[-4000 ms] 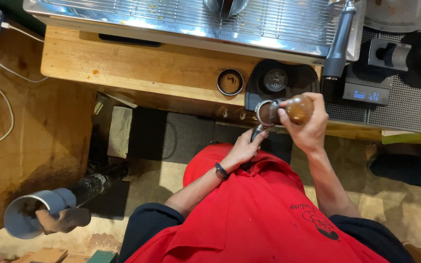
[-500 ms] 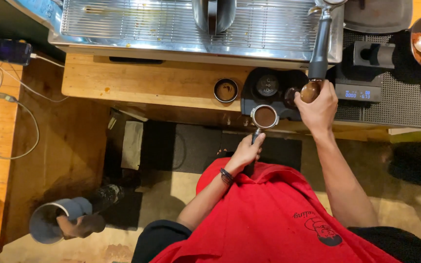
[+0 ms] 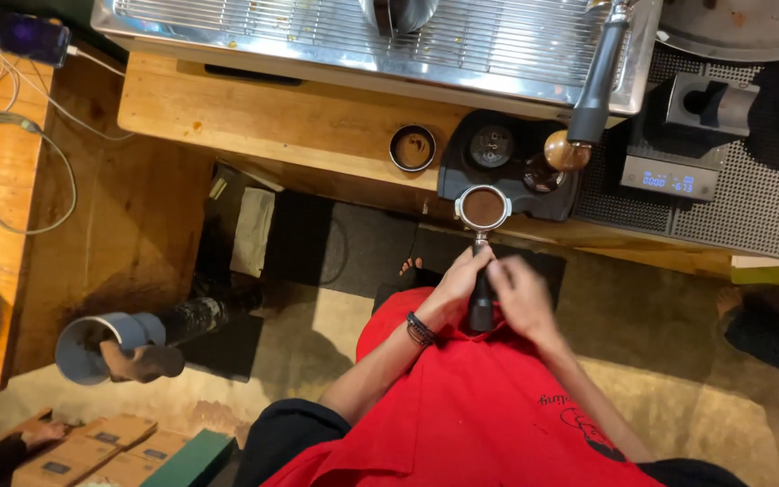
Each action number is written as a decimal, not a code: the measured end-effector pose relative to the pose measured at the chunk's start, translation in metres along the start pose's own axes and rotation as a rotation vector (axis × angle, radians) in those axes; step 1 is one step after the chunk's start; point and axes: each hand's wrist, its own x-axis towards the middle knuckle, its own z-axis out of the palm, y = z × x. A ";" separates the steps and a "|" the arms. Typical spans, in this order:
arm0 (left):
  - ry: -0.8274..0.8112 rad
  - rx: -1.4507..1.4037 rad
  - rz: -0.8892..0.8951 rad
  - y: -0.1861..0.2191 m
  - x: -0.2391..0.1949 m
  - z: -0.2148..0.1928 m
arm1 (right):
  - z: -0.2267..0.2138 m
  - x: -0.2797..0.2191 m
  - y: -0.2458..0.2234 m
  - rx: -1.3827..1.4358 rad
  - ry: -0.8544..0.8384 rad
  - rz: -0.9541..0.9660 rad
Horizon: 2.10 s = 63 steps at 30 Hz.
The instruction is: The person prepares espresso by dosing ground coffee into a portafilter, tamping it with a tamper, and placing the portafilter into the espresso machine. The process is repeated for a second dose.
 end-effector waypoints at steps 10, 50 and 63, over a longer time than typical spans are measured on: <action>-0.056 0.745 0.201 0.060 -0.051 -0.011 | 0.018 0.041 0.018 0.662 -0.284 0.114; 0.275 0.393 0.645 0.218 -0.061 -0.282 | 0.134 0.109 -0.229 0.788 -0.341 -0.181; 0.240 0.367 0.554 0.264 -0.024 -0.347 | 0.211 0.096 -0.286 0.783 -0.199 -0.065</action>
